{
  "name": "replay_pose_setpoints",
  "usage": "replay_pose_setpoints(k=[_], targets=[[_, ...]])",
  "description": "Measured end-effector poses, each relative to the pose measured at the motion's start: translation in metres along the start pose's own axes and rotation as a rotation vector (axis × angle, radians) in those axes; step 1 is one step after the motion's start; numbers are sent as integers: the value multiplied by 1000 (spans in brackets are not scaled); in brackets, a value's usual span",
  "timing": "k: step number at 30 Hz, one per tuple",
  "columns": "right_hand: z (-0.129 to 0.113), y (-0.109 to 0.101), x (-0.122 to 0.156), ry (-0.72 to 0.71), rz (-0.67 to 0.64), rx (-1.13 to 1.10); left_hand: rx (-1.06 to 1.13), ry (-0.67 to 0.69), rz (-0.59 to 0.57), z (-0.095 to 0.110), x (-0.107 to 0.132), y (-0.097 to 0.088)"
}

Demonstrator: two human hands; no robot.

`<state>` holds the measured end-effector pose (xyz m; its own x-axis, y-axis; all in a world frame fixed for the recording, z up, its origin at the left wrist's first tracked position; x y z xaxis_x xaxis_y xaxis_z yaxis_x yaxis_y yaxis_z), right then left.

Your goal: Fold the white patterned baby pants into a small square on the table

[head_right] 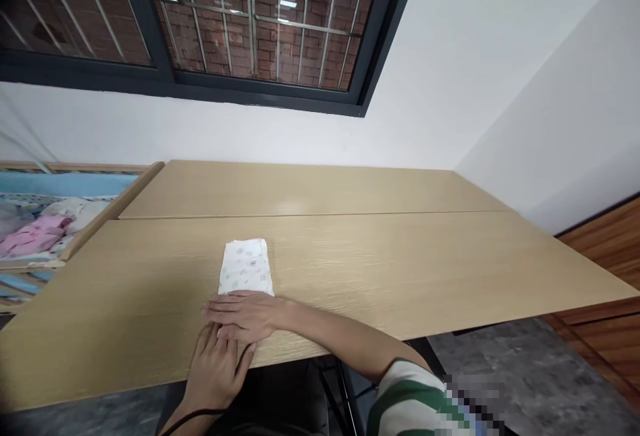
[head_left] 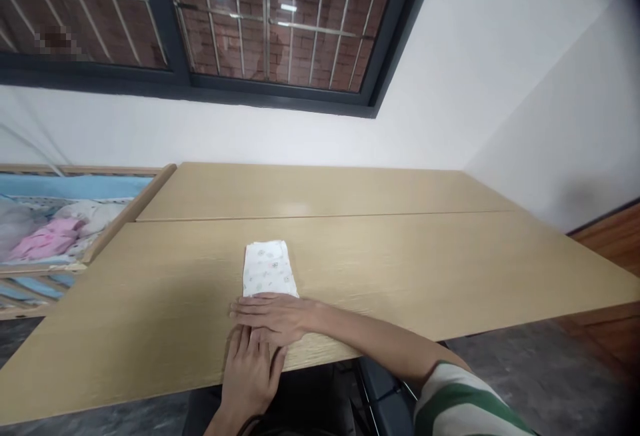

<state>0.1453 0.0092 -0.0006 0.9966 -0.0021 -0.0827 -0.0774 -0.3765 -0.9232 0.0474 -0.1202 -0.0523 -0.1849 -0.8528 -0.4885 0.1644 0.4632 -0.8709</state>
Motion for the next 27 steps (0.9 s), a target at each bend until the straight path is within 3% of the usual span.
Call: replay_pose_setpoints(k=[3,6,10,16,21,24,27], targets=[[45,-11,-6,152,-39,14,6,-48,9,0,-4,-4],[92,-33,-10,318,3,54,44,-80,-1,2,-5,-9],[122,-43,-11,313,63,96,49,-85,-16,4,-4,-9],[115,-39,-4,360,142,170,74,-89,-9,-5,-11,-9],[93,-58,15,514,372,128,178,13,-33,-53,-28,-15],[71,-61,29,494,297,10,170,107,-42,-79,-38,-15],[49,-54,45,453,160,-71,207,226,-103,-90,-46,-11]])
Point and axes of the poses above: each hand's wrist, its own x-axis away from the middle knuckle, its own y-axis out of the palm, z = x × y, the point moved 2 cm from there along -x, towards the middle knuckle, and after that the axes turned 1 degree about -z, right-handed, at the moved point
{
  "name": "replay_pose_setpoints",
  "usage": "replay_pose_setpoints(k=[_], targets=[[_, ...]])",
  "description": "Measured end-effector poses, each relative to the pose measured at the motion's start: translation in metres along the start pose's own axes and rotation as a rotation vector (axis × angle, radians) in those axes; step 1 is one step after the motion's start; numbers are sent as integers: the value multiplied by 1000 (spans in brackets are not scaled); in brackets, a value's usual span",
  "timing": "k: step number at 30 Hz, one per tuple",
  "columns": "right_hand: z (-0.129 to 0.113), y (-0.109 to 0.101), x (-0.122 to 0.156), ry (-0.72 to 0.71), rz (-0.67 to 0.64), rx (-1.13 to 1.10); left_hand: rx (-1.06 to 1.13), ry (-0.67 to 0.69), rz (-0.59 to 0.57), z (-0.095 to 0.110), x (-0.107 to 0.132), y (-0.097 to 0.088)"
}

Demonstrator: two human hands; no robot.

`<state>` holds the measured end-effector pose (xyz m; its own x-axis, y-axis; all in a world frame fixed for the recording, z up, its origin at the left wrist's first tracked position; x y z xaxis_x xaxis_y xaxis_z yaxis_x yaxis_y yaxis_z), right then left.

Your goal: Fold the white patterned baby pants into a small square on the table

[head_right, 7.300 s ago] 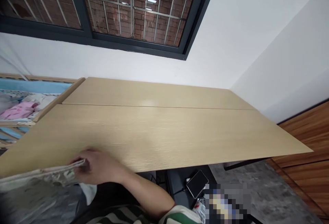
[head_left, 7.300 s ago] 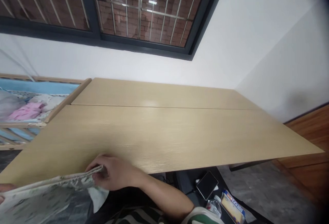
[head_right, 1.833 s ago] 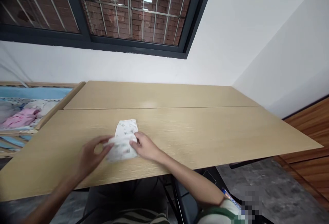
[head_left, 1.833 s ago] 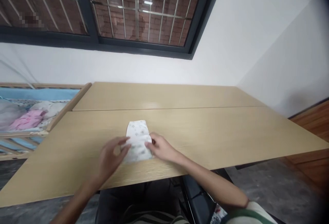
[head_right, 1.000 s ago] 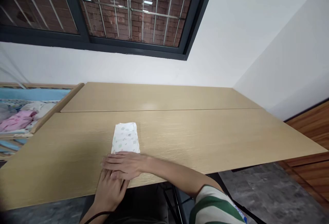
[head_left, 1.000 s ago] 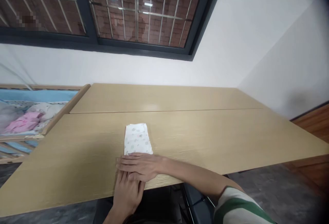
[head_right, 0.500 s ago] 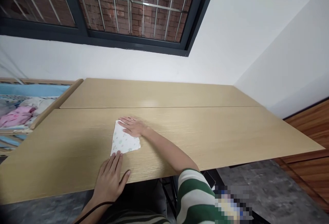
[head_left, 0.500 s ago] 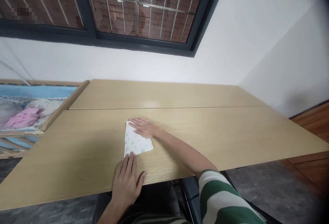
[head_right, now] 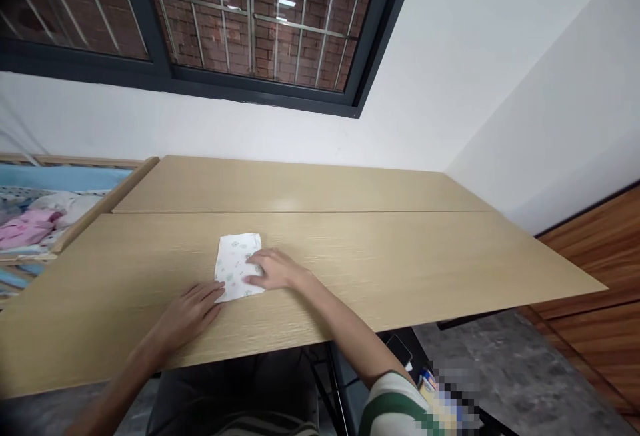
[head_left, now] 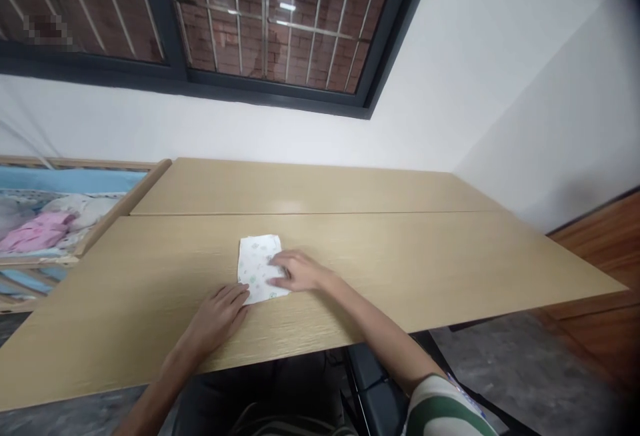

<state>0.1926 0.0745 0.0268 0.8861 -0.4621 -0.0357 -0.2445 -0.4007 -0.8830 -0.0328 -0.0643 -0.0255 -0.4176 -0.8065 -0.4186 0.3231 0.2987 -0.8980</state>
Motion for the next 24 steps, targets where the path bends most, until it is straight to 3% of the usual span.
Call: replay_pose_setpoints(k=[2,5,8,12,15,18,24], targets=[[-6,6,17,9,-77,-8,63,6,-29,-2,-5,1],[-12,15,38,28,-119,-33,239,-161,-49,-1,-11,-5],[-16,20,47,26,-27,-80,494,-366,-84,-1,-13,-16],[-11,23,43,122,145,-234,714,-466,-122,-8,-17,-25],[-1,28,34,283,233,-327,786,-491,-134,-20,-25,-16],[7,34,22,429,342,-325,802,-598,-107,-32,-33,1],[18,46,4,551,589,-350,574,-770,-53,-41,-36,25]])
Point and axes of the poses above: each hand's wrist, its own x-axis away from the middle knuckle, its own y-axis out of the palm, z = x × y, the point moved 2 cm from there along -x, towards the middle knuckle, and after that the axes turned 1 degree about -z, right-handed, at the moved point
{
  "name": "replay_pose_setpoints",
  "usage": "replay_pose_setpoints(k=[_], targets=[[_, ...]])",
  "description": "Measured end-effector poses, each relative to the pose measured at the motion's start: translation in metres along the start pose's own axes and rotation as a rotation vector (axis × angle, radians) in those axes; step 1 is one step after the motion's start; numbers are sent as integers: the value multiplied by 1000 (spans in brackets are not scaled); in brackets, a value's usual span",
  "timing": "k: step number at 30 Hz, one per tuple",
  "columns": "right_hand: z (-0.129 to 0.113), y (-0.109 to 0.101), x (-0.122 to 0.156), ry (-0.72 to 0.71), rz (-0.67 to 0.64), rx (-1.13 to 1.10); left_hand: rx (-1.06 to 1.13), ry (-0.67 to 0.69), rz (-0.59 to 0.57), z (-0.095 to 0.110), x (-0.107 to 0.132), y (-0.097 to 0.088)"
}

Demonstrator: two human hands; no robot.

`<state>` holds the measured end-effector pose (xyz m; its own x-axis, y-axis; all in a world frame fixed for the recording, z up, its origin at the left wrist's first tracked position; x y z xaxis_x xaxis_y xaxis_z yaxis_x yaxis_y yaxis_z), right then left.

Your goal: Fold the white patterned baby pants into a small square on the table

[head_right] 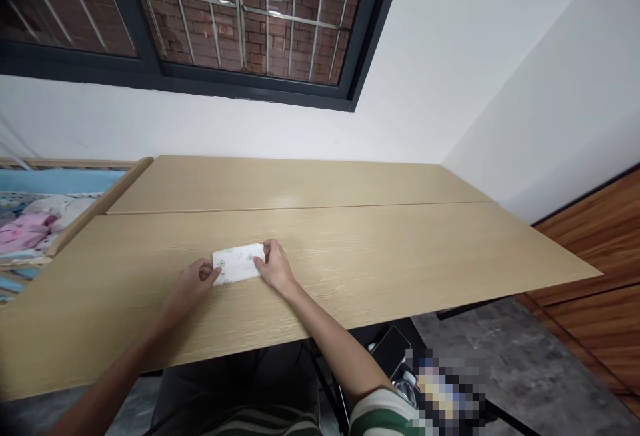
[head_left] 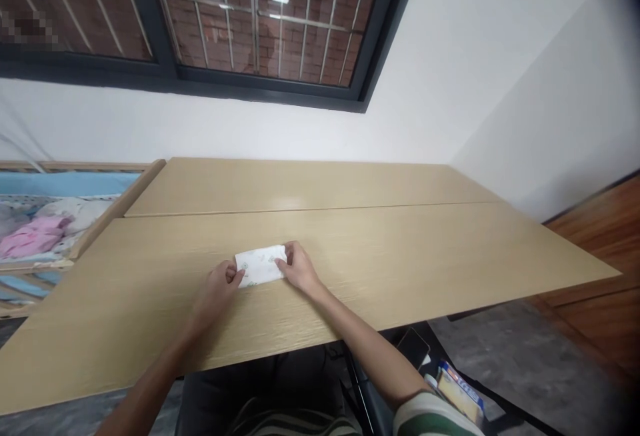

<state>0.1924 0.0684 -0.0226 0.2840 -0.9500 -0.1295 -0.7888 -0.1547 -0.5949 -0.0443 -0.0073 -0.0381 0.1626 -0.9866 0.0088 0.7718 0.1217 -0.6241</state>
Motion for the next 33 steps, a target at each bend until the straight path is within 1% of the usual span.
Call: replay_pose_setpoints(k=[2,3,5,6,7,8,9,10,12,14,16,19,23,27,33], targets=[[-2,2,1,9,32,8,-78,8,61,-1,1,2],[-6,2,3,4,52,29,-123,38,110,1,2,2],[-17,0,8,-58,115,119,-206,162,238,7,5,3],[-25,0,12,-126,137,182,-229,246,301,12,7,5],[-34,1,15,-218,139,248,-237,332,337,18,9,8],[-41,4,19,-320,112,310,-238,407,340,24,11,13],[-47,8,21,-416,60,362,-240,459,314,29,12,20],[-51,13,23,-492,-9,404,-253,486,271,34,12,27],[-50,24,23,-561,-131,470,-327,478,178,38,11,43],[-42,33,21,-555,-191,517,-419,444,135,36,7,54],[-34,38,18,-542,-212,545,-491,436,122,31,3,60],[-28,40,17,-532,-209,556,-553,463,136,22,1,59],[-30,40,18,-515,-188,547,-594,462,174,12,4,53],[-28,37,19,-512,-188,533,-614,471,173,7,5,53],[-17,22,21,-402,-164,518,-627,483,189,2,3,56]])
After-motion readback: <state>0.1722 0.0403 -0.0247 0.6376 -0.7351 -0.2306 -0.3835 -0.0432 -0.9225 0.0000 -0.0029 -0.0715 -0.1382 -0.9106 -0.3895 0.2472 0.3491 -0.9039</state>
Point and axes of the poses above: each hand's wrist, its own x-axis away from the middle knuckle, its own y-axis out of the palm, z = x × y, the point moved 2 cm from there along -x, towards the middle knuckle, and after that the axes turned 1 degree about -z, right-handed, at the moved point
